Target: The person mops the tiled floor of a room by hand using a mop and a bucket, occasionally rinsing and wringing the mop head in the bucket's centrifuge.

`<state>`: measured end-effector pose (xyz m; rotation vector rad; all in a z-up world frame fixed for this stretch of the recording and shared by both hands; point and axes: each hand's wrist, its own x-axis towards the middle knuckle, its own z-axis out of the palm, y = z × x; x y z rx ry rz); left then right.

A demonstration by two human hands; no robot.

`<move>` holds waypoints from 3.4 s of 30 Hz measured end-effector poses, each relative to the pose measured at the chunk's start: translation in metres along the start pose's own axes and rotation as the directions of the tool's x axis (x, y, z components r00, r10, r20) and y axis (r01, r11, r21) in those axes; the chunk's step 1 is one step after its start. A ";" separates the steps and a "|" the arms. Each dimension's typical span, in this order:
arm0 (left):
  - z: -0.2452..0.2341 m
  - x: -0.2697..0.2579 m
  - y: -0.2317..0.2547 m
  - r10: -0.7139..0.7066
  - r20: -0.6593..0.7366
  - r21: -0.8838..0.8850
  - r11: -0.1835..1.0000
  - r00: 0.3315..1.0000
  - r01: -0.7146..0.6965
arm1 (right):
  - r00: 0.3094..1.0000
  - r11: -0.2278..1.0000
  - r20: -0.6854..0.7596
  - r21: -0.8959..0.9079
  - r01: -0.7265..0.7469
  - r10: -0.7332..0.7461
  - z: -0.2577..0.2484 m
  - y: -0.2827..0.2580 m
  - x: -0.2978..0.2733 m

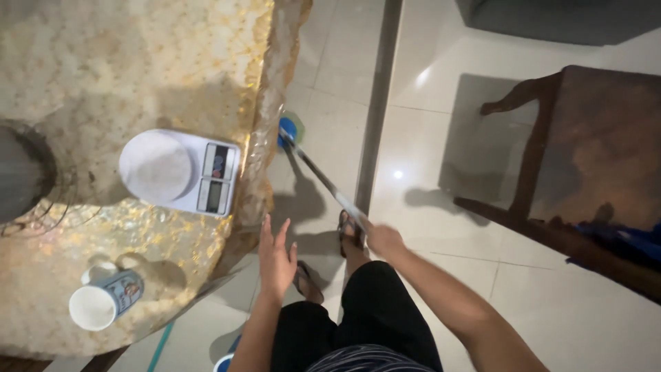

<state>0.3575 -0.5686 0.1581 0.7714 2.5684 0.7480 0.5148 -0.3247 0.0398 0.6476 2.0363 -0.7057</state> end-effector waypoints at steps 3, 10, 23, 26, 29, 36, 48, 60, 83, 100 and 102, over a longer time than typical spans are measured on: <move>-0.006 -0.016 -0.012 0.006 -0.009 0.016 1.000 1.000 -0.006 | 0.994 0.998 -0.080 0.004 0.069 -0.068 -0.022 -0.047 0.057; -0.031 -0.084 -0.058 -0.029 0.030 -0.026 0.999 0.999 0.030 | 0.938 0.980 -0.292 0.003 0.198 -0.189 0.070 -0.070 0.035; -0.053 -0.173 -0.122 0.082 0.119 0.054 0.995 0.990 -0.089 | 0.969 0.965 -0.224 0.259 -0.046 0.107 0.226 -0.120 -0.119; -0.052 -0.177 -0.129 0.049 0.135 0.058 0.997 0.990 -0.058 | 0.485 0.958 -0.850 -0.276 -0.078 -0.206 0.222 -0.149 -0.082; -0.049 -0.183 -0.133 0.037 0.140 0.046 0.998 0.989 -0.044 | 0.943 0.979 -0.287 0.160 -0.126 0.168 0.197 -0.145 -0.052; -0.046 -0.182 -0.133 0.037 0.186 0.024 0.999 0.982 -0.042 | 0.946 0.950 -0.110 -0.020 -0.310 0.306 0.222 -0.014 -0.155; -0.020 -0.092 -0.089 -0.041 0.222 0.032 0.999 0.974 0.035 | 0.955 0.965 -0.162 0.124 -0.231 0.249 0.097 -0.054 -0.013; 0.011 -0.008 -0.048 0.017 0.093 -0.046 0.999 0.996 -0.013 | 0.951 0.980 -0.252 -0.040 -0.195 0.179 -0.031 0.030 0.080; 0.026 0.034 -0.005 -0.068 0.204 0.040 0.997 0.977 0.061 | 0.923 0.935 -0.168 0.144 -0.325 0.347 -0.122 0.048 0.130; 0.037 0.036 0.009 0.006 0.188 -0.004 1.000 0.982 -0.005 | 0.920 0.895 -0.035 0.250 -0.369 0.389 0.010 0.101 -0.032; 0.038 0.039 0.007 -0.055 0.219 0.013 0.998 0.974 0.054 | 0.923 0.898 -0.109 0.297 -0.325 0.370 -0.009 0.098 0.019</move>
